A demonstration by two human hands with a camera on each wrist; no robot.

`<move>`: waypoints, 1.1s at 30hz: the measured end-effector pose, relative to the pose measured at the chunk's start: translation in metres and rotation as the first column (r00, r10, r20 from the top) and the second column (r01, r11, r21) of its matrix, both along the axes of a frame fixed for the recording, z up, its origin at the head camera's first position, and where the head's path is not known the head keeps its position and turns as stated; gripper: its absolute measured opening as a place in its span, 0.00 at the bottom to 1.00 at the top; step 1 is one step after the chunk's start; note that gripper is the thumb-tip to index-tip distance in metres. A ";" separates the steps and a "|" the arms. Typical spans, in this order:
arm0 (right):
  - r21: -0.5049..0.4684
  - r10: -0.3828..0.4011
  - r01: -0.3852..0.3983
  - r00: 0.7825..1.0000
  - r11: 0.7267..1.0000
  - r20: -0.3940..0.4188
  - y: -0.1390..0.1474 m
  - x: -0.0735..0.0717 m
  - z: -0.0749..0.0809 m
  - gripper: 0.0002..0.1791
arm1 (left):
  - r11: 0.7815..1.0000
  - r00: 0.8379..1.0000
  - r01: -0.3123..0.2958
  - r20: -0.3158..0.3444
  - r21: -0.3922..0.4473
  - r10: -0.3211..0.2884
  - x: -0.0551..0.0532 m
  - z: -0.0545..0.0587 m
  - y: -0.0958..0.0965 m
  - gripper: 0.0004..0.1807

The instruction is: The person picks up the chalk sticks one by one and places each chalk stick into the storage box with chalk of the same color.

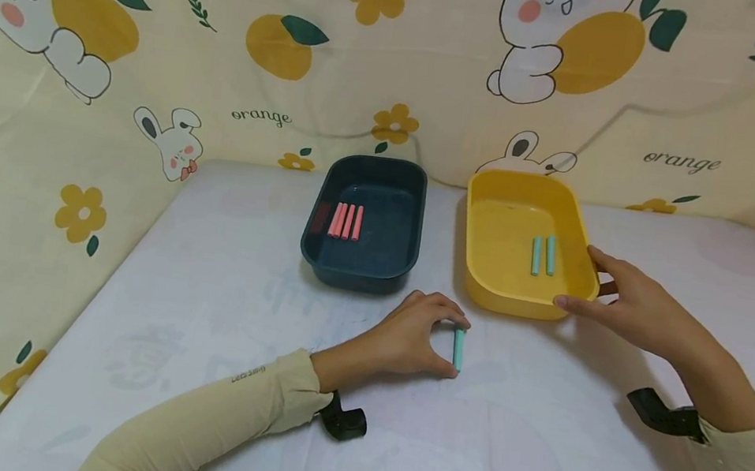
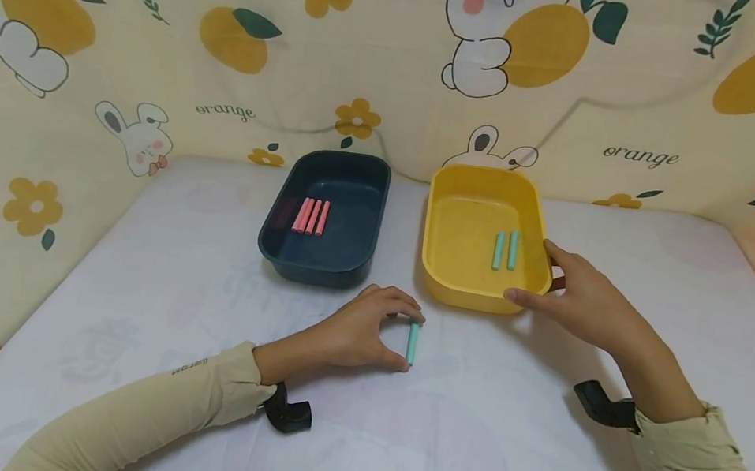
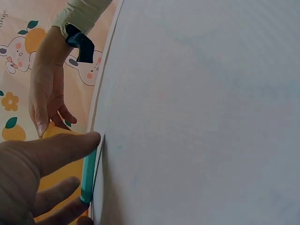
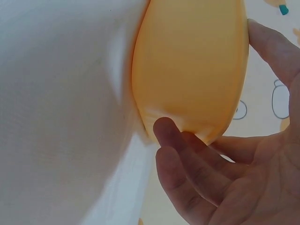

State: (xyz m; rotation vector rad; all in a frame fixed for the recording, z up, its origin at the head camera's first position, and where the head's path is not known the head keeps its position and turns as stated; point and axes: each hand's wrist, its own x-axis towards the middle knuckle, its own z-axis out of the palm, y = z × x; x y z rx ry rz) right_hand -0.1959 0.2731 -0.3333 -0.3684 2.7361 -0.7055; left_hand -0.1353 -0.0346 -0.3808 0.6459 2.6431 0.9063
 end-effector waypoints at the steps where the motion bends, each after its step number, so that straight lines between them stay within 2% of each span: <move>1: 0.001 0.001 -0.001 1.000 1.000 0.000 0.000 0.000 0.000 0.59 | 1.000 1.000 0.000 0.004 0.001 0.000 0.000 0.001 0.000 0.32; 9: 0.048 0.020 -0.019 0.999 0.999 -0.029 -0.002 -0.004 0.000 0.60 | 0.999 0.999 0.013 0.042 0.052 -0.015 -0.002 0.010 -0.002 0.44; 15: 0.058 0.021 -0.020 1.000 0.998 -0.020 -0.004 -0.002 0.001 0.61 | 0.992 0.998 0.005 0.056 0.130 -0.013 -0.001 0.017 -0.005 0.44; 19: 0.060 0.016 -0.015 1.000 0.998 -0.014 -0.004 -0.002 0.002 0.61 | 0.977 0.999 -0.007 0.044 0.215 -0.003 -0.002 0.023 -0.008 0.45; 24: 0.054 0.019 -0.018 1.000 0.998 -0.021 -0.003 -0.002 0.002 0.60 | 0.948 0.999 -0.001 0.043 0.318 -0.013 -0.004 0.031 -0.011 0.45; 26: 0.055 0.017 -0.016 1.000 0.998 -0.019 -0.002 -0.001 0.002 0.60 | 0.940 0.999 0.002 0.036 0.342 -0.015 -0.005 0.036 -0.010 0.45; 28: 0.055 0.015 -0.014 1.000 0.998 -0.021 -0.002 -0.001 0.001 0.60 | 0.937 1.000 0.017 0.003 0.349 -0.019 -0.009 0.041 -0.010 0.45; 33: 0.054 0.015 -0.013 1.000 0.998 -0.026 0.000 0.001 -0.001 0.60 | 0.949 0.995 0.033 -0.095 0.314 -0.004 -0.024 0.049 -0.006 0.45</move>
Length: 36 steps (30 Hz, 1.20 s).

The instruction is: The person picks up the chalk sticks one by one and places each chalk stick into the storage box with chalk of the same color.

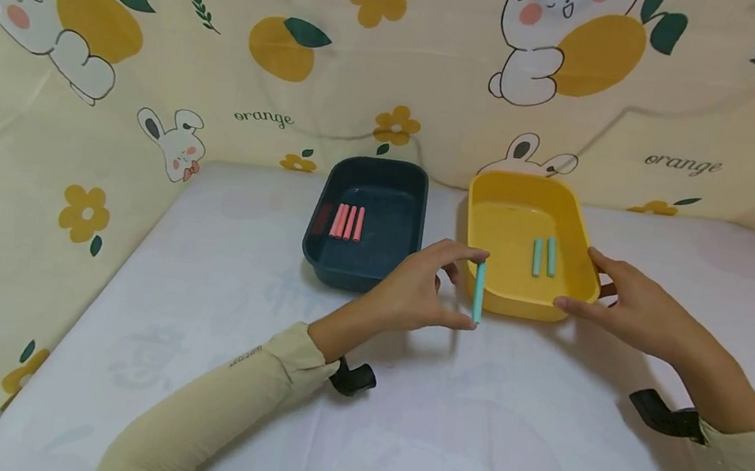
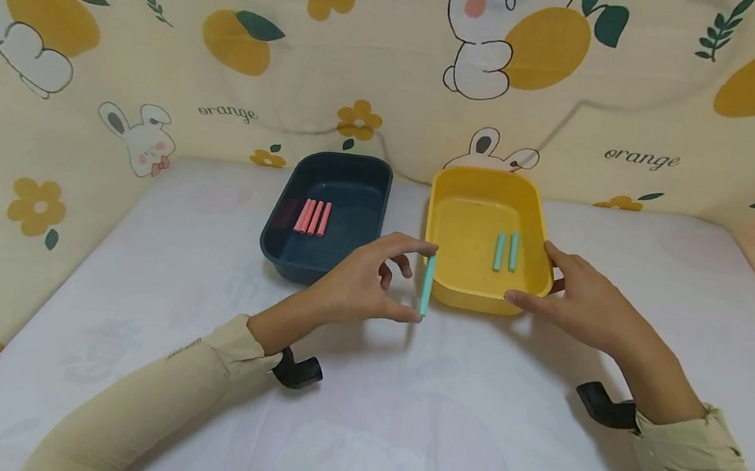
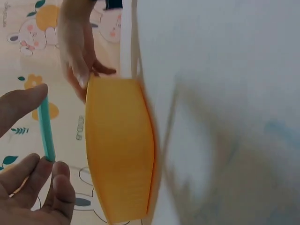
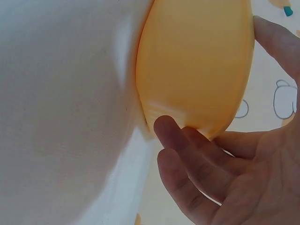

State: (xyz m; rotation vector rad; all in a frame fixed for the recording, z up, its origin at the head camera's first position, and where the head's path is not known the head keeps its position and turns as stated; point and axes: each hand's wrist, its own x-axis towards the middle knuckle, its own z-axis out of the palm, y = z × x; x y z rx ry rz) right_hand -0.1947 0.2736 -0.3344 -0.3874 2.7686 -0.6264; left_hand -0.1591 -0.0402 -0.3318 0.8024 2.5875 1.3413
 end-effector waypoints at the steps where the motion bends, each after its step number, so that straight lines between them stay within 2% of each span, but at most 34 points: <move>1: 0.000 0.001 -0.001 1.000 1.000 -0.001 0.000 0.000 0.000 0.60 | 1.000 1.000 -0.002 -0.010 -0.003 0.002 -0.003 0.001 0.001 0.44; 9: -0.010 0.008 -0.008 1.000 1.000 -0.010 0.000 -0.001 -0.001 0.60 | 0.999 0.999 -0.028 0.038 0.028 0.027 -0.027 0.010 0.015 0.44; 15: -0.005 0.001 -0.001 1.000 1.000 -0.008 0.001 -0.001 0.000 0.60 | 0.999 1.000 -0.027 0.010 -0.025 0.027 -0.052 0.018 0.026 0.45; 19: 0.004 -0.009 0.009 1.000 1.000 0.006 0.002 -0.001 0.000 0.61 | 0.997 1.000 -0.019 0.013 -0.077 0.020 -0.068 0.017 0.031 0.45; 27: 0.005 -0.003 0.003 1.000 1.000 0.004 0.003 -0.001 -0.001 0.61 | 0.991 0.997 0.055 -0.050 -0.120 -0.062 -0.093 0.009 0.039 0.44; 32: -0.005 0.002 -0.002 1.000 1.000 -0.002 0.001 0.000 -0.001 0.60 | 0.961 0.991 0.067 -0.090 -0.269 -0.095 -0.107 0.010 0.046 0.45; 36: -0.006 0.003 -0.003 1.000 1.000 -0.004 0.001 0.000 0.000 0.60 | 0.935 0.989 0.089 -0.079 -0.344 -0.123 -0.120 0.009 0.053 0.45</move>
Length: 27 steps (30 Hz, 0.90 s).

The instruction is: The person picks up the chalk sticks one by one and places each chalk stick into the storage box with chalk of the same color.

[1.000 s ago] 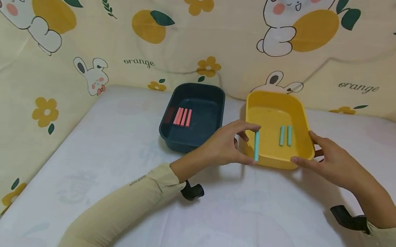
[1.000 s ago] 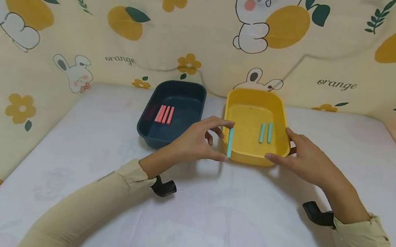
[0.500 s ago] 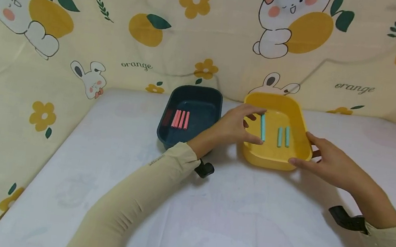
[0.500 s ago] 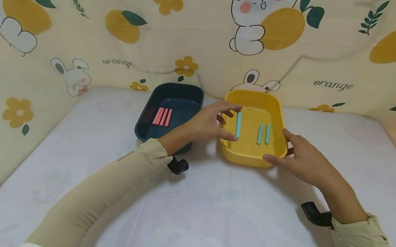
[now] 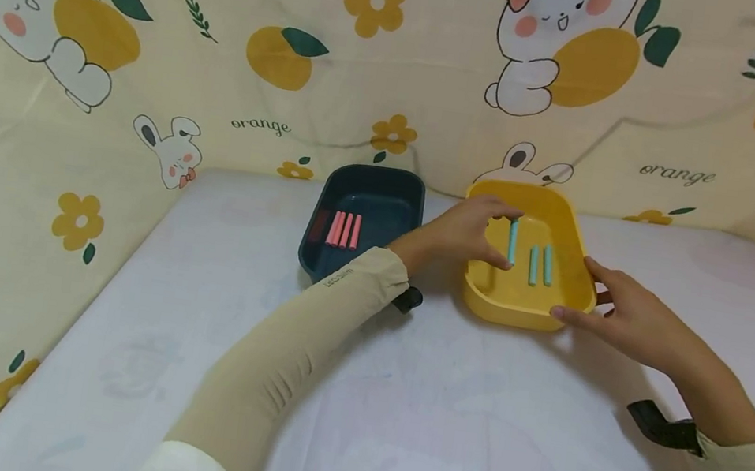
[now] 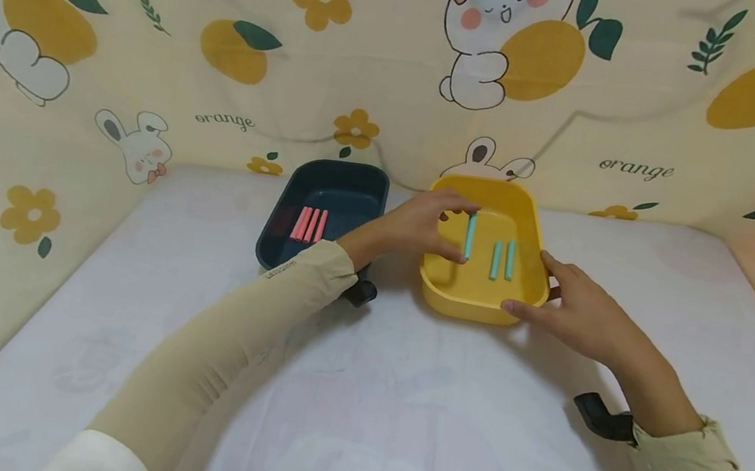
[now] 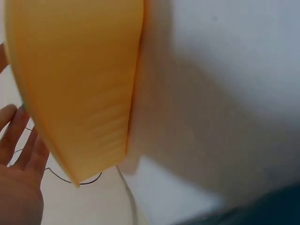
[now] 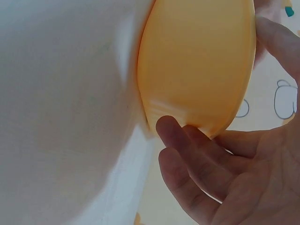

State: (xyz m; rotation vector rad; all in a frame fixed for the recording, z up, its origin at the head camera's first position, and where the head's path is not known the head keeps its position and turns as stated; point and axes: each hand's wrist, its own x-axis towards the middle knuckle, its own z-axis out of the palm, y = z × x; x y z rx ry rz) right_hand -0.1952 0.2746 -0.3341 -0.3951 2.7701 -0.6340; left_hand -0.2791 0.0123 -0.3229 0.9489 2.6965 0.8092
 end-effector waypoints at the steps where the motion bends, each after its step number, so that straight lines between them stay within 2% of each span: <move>1: -0.001 0.000 0.000 1.000 1.000 -0.001 0.001 0.000 0.000 0.60 | 1.000 1.000 0.002 0.004 -0.008 -0.002 -0.002 -0.001 0.002 0.45; 8: -0.001 0.002 -0.002 1.000 1.000 -0.007 0.002 0.000 -0.002 0.59 | 1.000 1.000 0.007 0.024 -0.026 -0.006 -0.012 -0.011 0.014 0.43; 12: 0.000 0.004 -0.004 1.000 1.000 -0.006 0.001 -0.001 -0.003 0.59 | 0.992 0.999 0.016 0.036 -0.121 -0.012 -0.017 -0.014 0.022 0.41; 16: 0.000 0.001 -0.001 1.000 1.000 -0.005 0.001 -0.001 -0.003 0.59 | 0.968 0.999 0.053 0.020 -0.244 -0.049 -0.022 -0.011 0.032 0.40; 21: -0.010 0.005 -0.005 1.000 1.000 -0.007 0.001 0.001 -0.003 0.58 | 0.952 0.998 0.067 0.020 -0.299 -0.064 -0.024 -0.012 0.042 0.40; 24: -0.014 0.009 -0.009 1.000 1.000 -0.014 0.000 0.001 -0.002 0.58 | 0.952 0.999 0.048 0.025 -0.303 -0.042 -0.024 -0.015 0.046 0.40; 27: -0.020 0.008 -0.009 1.000 1.000 -0.013 0.000 0.002 -0.003 0.57 | 0.961 0.999 0.042 0.044 -0.272 -0.031 -0.021 -0.014 0.050 0.39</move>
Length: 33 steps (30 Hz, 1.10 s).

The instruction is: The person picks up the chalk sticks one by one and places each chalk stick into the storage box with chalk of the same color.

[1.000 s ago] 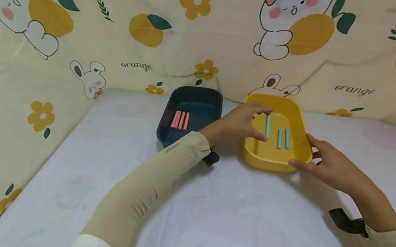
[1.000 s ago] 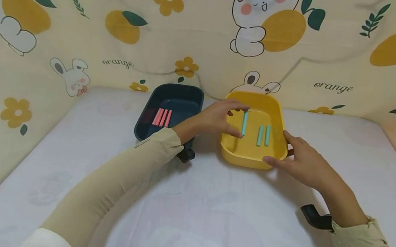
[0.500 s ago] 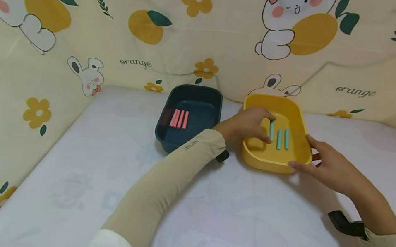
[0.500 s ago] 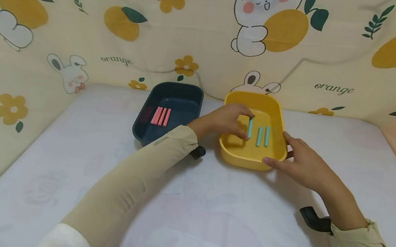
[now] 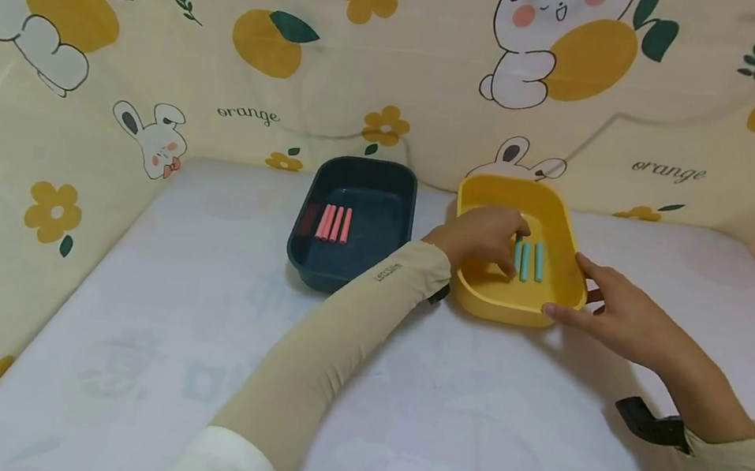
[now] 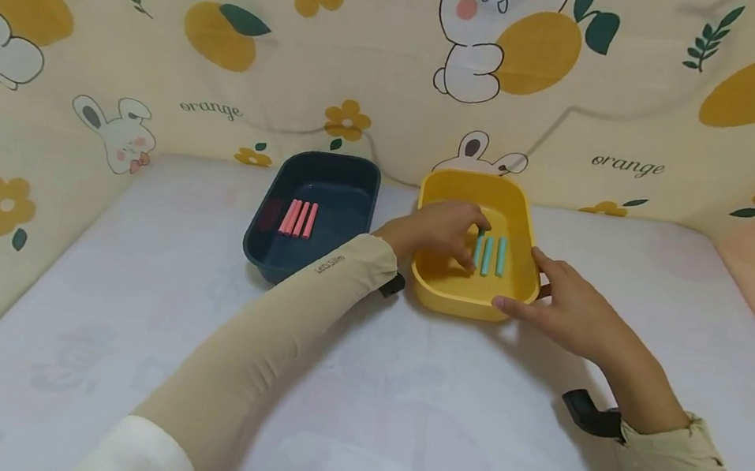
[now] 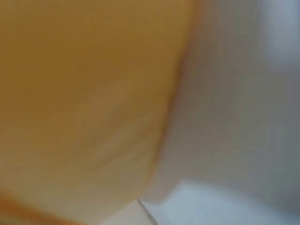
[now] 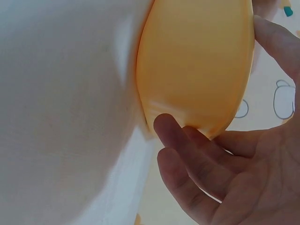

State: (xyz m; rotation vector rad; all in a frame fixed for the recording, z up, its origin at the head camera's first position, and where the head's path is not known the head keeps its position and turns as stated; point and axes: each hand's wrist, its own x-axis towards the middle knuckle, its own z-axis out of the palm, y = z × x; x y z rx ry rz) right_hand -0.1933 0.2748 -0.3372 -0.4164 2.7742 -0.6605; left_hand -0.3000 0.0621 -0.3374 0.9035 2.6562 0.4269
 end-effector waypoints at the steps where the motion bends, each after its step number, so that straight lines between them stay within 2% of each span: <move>1: -0.003 0.001 -0.001 1.000 1.000 0.001 0.000 0.000 0.000 0.57 | 1.000 1.000 -0.013 0.020 0.010 0.013 0.001 0.000 0.001 0.38; 7: -0.002 0.010 -0.010 1.000 1.000 -0.015 -0.002 0.001 0.002 0.57 | 0.996 0.996 -0.083 0.031 -0.040 0.084 0.006 0.000 0.001 0.33; 15: -0.003 0.012 -0.012 1.000 1.000 -0.013 -0.008 0.001 0.005 0.57 | 0.991 0.993 -0.120 -0.007 -0.064 0.120 0.008 -0.003 -0.006 0.39; 27: 0.002 0.005 -0.005 1.000 1.000 -0.013 -0.008 0.002 0.004 0.57 | 0.990 0.993 -0.116 -0.043 -0.078 0.113 0.009 -0.006 -0.005 0.40; 33: 0.000 -0.002 0.002 1.000 1.000 -0.011 -0.003 0.004 0.005 0.57 | 0.991 0.994 -0.105 -0.035 -0.080 0.103 0.008 -0.006 -0.001 0.41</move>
